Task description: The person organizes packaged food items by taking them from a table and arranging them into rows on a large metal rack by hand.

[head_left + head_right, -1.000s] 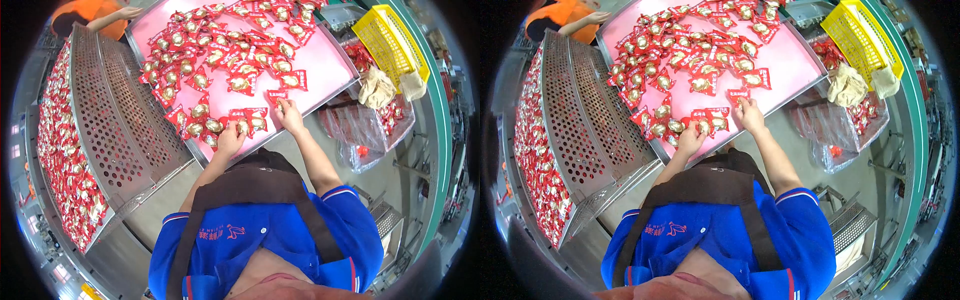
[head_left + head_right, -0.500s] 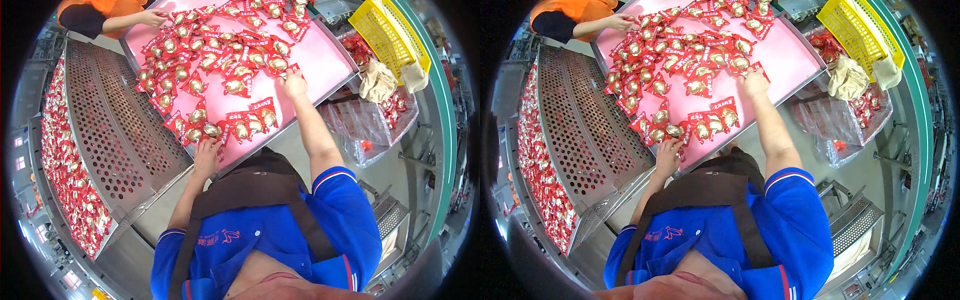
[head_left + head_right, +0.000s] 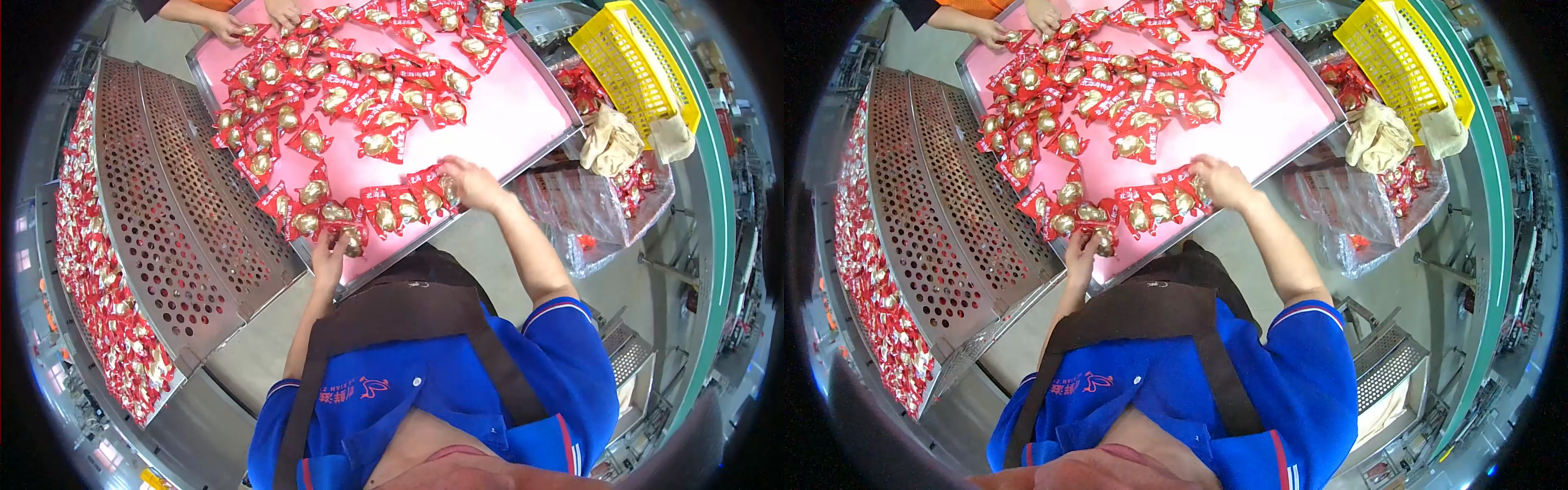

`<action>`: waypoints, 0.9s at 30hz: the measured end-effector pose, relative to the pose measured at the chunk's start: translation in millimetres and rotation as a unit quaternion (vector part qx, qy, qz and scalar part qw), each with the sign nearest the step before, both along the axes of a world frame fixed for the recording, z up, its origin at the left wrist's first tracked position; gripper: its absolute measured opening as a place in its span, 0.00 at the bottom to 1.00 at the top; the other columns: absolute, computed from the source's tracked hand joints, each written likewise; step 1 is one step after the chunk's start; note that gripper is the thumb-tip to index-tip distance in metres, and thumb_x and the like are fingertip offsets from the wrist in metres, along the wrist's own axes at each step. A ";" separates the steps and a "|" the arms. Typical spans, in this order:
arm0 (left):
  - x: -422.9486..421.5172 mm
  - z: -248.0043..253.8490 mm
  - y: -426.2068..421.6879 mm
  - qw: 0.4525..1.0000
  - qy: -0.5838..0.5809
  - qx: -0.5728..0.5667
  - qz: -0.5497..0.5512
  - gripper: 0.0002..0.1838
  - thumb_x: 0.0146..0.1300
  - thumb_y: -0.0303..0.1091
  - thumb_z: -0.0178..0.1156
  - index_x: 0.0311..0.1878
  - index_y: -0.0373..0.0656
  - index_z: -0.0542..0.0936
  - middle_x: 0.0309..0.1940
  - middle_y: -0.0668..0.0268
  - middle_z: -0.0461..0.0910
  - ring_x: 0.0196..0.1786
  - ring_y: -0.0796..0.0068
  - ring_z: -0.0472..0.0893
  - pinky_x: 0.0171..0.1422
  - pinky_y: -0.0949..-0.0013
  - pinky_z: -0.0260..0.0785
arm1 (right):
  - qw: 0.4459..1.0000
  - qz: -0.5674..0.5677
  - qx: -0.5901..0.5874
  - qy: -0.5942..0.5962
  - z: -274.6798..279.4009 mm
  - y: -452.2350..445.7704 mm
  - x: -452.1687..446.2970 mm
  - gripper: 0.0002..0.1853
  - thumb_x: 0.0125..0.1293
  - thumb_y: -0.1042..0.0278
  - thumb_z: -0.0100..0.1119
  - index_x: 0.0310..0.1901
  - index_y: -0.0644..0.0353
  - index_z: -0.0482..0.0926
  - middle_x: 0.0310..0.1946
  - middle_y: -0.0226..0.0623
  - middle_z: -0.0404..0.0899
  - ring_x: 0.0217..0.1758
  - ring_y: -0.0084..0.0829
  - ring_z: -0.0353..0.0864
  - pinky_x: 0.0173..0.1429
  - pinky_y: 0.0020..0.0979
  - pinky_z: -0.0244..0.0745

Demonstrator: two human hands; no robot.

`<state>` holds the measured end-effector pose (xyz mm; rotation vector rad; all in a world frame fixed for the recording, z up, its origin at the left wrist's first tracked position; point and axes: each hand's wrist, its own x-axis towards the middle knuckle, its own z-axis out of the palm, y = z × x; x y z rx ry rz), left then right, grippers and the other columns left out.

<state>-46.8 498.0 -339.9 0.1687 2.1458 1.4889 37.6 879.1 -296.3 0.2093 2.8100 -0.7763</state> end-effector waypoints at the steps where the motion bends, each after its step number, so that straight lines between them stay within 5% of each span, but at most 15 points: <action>1: 1.5 -4.3 9.0 0.999 -0.022 0.024 0.029 0.15 0.68 0.34 0.62 0.55 0.38 0.77 0.43 0.59 0.84 0.46 0.76 0.82 0.48 0.68 0.73 | 1.000 -0.008 0.011 0.017 3.6 11.8 -17.3 0.26 0.57 0.74 0.61 0.60 0.45 0.78 0.69 0.38 0.69 0.65 0.45 0.76 0.65 0.48 0.73; 5: -5.6 -2.5 44.8 0.993 0.057 -0.104 -0.026 0.15 0.68 0.28 0.60 0.56 0.34 0.77 0.47 0.60 0.83 0.48 0.74 0.82 0.51 0.68 0.75 | 0.939 -0.093 0.246 0.220 -43.3 56.0 -86.7 0.24 0.61 0.65 0.61 0.61 0.45 0.77 0.63 0.42 0.74 0.62 0.46 0.77 0.64 0.46 0.75; 8: -4.1 -17.8 38.7 0.998 0.028 -0.056 0.021 0.17 0.68 0.27 0.59 0.58 0.34 0.75 0.55 0.57 0.79 0.49 0.70 0.82 0.52 0.67 0.76 | 0.973 -0.213 0.081 0.038 -41.5 71.1 -105.8 0.26 0.63 0.57 0.61 0.64 0.45 0.75 0.61 0.45 0.75 0.61 0.47 0.78 0.63 0.45 0.75; 11: 11.4 5.6 26.2 0.994 -0.033 0.018 0.099 0.22 0.67 0.25 0.59 0.63 0.34 0.71 0.66 0.51 0.70 0.58 0.58 0.79 0.57 0.60 0.77 | 0.974 -0.222 0.014 0.050 -34.7 64.3 -61.9 0.30 0.63 0.49 0.63 0.65 0.47 0.73 0.55 0.46 0.78 0.59 0.49 0.79 0.61 0.45 0.76; 14: 30.2 9.9 16.1 0.953 0.281 -0.097 -0.064 0.28 0.62 0.25 0.62 0.66 0.36 0.70 0.62 0.49 0.73 0.60 0.48 0.76 0.64 0.52 0.69 | 0.975 -0.221 -0.013 -0.012 -20.2 35.5 5.1 0.32 0.61 0.42 0.64 0.65 0.47 0.73 0.52 0.45 0.80 0.57 0.49 0.80 0.62 0.49 0.74; 16: 32.2 17.7 36.9 0.903 0.348 -0.132 -0.216 0.35 0.58 0.35 0.66 0.70 0.46 0.69 0.68 0.50 0.66 0.67 0.46 0.67 0.70 0.41 0.59 | 0.977 -0.134 0.099 -0.135 -6.8 13.2 24.0 0.36 0.58 0.37 0.66 0.65 0.46 0.74 0.56 0.42 0.78 0.63 0.47 0.76 0.63 0.53 0.71; 18: 26.1 48.5 78.6 0.829 0.409 -0.209 -0.319 0.36 0.58 0.43 0.66 0.71 0.52 0.69 0.72 0.53 0.62 0.69 0.46 0.65 0.70 0.34 0.55 | 0.982 -0.126 0.139 -0.028 -13.8 10.3 33.4 0.38 0.55 0.35 0.67 0.66 0.43 0.73 0.60 0.41 0.75 0.66 0.47 0.72 0.64 0.54 0.68; 21: 17.1 35.0 103.9 0.805 0.368 -0.312 -0.347 0.35 0.61 0.53 0.61 0.73 0.58 0.68 0.75 0.58 0.59 0.73 0.46 0.58 0.70 0.26 0.46 | 0.989 0.001 0.133 0.063 -24.7 0.1 31.3 0.41 0.53 0.34 0.67 0.68 0.37 0.71 0.66 0.39 0.69 0.70 0.49 0.65 0.65 0.56 0.65; 23: 17.3 32.6 113.3 0.794 0.345 -0.354 -0.353 0.37 0.60 0.54 0.61 0.74 0.62 0.66 0.75 0.61 0.58 0.71 0.46 0.61 0.67 0.24 0.49 | 0.975 0.129 0.173 0.057 -13.5 -20.7 26.5 0.42 0.53 0.33 0.67 0.71 0.29 0.66 0.68 0.37 0.66 0.70 0.50 0.62 0.63 0.60 0.62; 27: 10.2 19.4 125.1 0.774 0.354 -0.394 -0.347 0.36 0.62 0.53 0.61 0.74 0.66 0.64 0.70 0.65 0.66 0.66 0.52 0.68 0.61 0.25 0.54 | 0.962 0.165 0.219 0.012 -23.4 -22.9 11.2 0.37 0.57 0.32 0.61 0.69 0.28 0.68 0.59 0.29 0.72 0.61 0.41 0.66 0.56 0.61 0.64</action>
